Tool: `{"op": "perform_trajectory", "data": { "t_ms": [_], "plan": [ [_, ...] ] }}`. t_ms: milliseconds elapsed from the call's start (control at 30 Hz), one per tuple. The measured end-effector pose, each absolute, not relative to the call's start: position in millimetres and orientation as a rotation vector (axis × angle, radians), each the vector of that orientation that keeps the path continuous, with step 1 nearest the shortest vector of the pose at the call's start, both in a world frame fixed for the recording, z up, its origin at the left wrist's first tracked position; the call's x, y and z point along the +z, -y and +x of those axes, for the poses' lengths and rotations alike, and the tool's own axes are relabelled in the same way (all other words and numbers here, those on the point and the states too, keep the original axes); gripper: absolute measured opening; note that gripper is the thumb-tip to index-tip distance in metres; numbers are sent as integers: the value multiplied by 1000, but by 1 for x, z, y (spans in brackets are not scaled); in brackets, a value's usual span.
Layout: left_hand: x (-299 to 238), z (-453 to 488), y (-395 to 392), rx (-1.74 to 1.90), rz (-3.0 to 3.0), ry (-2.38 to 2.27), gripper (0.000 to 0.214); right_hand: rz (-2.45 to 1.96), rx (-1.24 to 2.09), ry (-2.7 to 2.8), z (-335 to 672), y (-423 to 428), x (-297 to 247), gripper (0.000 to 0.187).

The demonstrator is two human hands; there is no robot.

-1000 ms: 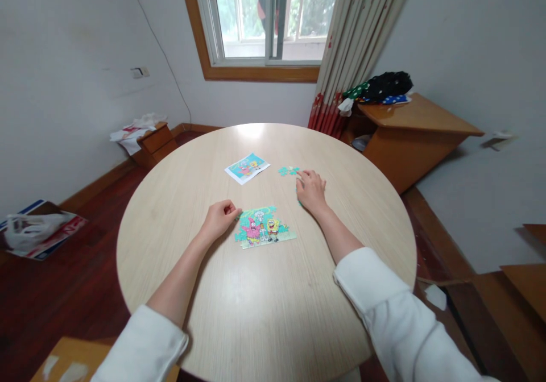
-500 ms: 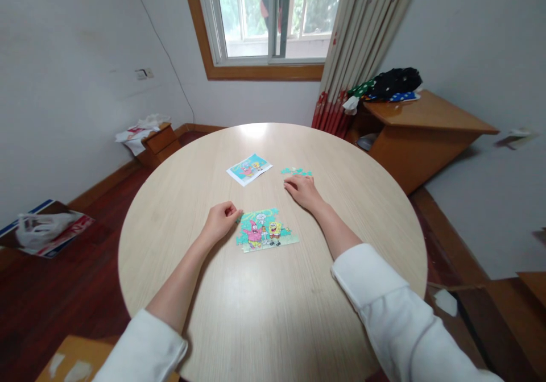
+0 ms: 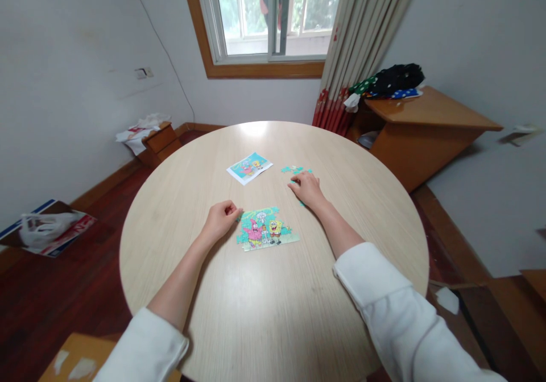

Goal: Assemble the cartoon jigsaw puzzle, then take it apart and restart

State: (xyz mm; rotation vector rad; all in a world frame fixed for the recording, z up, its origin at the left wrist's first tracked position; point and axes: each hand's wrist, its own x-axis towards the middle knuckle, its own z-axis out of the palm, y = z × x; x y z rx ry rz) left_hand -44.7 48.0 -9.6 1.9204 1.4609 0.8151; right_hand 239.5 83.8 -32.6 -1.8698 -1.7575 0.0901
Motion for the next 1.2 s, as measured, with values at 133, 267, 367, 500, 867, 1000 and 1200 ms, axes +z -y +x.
{"op": "perform_trajectory", "data": {
  "t_ms": [133,267,367,500,867,1000,1200],
  "plan": [
    [-9,-44,-47,812,1918,-1466,30,-1819,92,1818,241,-85,-35,16],
    [-8,-43,-47,810,1914,-1468,30,-1733,16,1847,242,-85,-35,24],
    [-7,-44,-47,799,1913,-1472,30,-1681,-75,1796,243,-84,-33,30],
    [-9,-45,-47,801,1911,-1464,31,-1626,-14,1647,242,-83,-29,31],
    [-9,-46,-48,833,1912,-1441,31,-1204,1055,1224,225,-73,-9,46],
    [-8,-45,-47,830,1911,-1449,31,-1165,1197,1175,225,-68,-4,40],
    [-8,-45,-48,826,1919,-1455,29,-1075,1481,1326,217,-53,4,36]
  ]
}}
